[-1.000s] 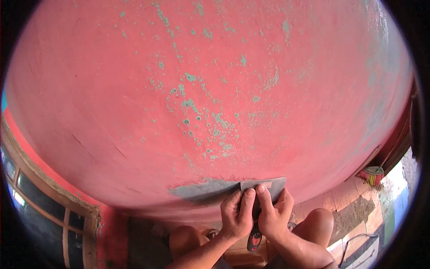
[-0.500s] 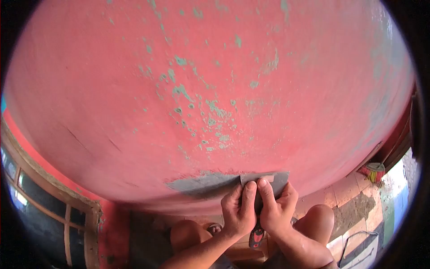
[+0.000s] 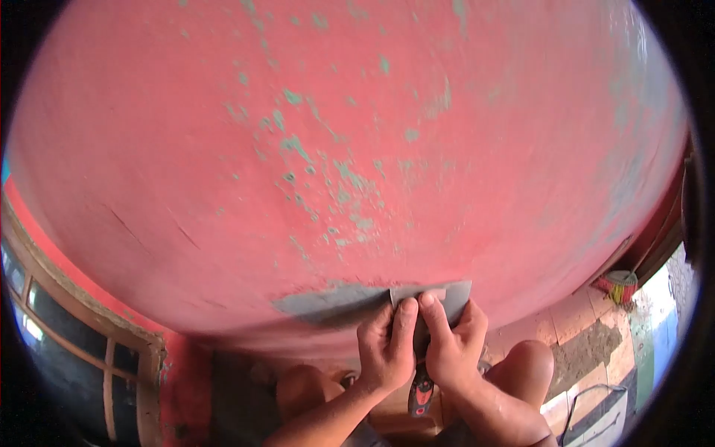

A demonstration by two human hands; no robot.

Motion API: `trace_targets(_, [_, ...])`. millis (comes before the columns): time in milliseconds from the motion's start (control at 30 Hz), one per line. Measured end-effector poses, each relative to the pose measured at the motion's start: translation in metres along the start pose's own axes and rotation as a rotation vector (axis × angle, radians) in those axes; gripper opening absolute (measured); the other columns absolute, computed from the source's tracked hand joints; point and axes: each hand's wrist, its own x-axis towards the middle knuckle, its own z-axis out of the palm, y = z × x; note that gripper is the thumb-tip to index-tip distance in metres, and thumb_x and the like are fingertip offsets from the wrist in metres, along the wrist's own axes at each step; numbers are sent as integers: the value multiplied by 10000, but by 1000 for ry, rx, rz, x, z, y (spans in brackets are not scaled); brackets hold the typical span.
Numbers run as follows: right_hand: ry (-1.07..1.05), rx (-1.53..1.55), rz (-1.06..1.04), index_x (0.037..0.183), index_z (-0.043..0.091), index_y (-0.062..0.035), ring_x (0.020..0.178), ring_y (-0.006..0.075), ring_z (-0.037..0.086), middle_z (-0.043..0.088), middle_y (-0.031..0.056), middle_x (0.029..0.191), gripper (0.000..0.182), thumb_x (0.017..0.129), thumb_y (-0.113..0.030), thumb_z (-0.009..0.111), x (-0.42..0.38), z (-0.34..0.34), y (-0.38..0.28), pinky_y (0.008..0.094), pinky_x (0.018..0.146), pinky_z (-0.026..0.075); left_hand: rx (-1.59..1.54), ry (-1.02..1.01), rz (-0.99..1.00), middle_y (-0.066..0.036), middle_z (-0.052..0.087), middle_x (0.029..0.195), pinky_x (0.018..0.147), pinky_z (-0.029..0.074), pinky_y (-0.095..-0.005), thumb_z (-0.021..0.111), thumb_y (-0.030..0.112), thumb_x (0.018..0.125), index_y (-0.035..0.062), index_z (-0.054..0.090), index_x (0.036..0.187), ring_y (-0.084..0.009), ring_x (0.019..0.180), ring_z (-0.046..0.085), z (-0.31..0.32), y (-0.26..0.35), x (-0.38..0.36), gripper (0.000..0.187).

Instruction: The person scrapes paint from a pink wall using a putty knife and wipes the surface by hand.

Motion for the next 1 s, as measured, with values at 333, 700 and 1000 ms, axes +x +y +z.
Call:
trace_targets(333, [24, -8, -81, 920, 648, 45, 764, 74, 582, 695, 50, 823, 152, 931, -101, 689, 3, 2, -3, 251, 689, 495, 74, 43, 75, -64, 708, 926, 761, 494, -267, 507, 172, 1046, -35, 681, 1064, -95, 860, 609, 3, -4, 0, 272])
trace_targets(700, [15, -28, -122, 919, 649, 45, 760, 75, 578, 691, 47, 822, 165, 924, -112, 702, 3, 4, 1, 253, 683, 493, 99, 96, 220, 0, 648, 854, 704, 463, -260, 498, 208, 1051, -16, 654, 944, -70, 811, 547, 11, 8, 5, 293])
trace_targets(1000, [4, -4, -79, 940, 644, 44, 777, 78, 592, 697, 49, 842, 172, 929, -118, 700, 4, 6, -9, 253, 696, 499, 95, 80, 133, 15, 626, 838, 684, 449, -256, 499, 210, 1051, -20, 643, 913, -60, 797, 518, 6, 5, 6, 305])
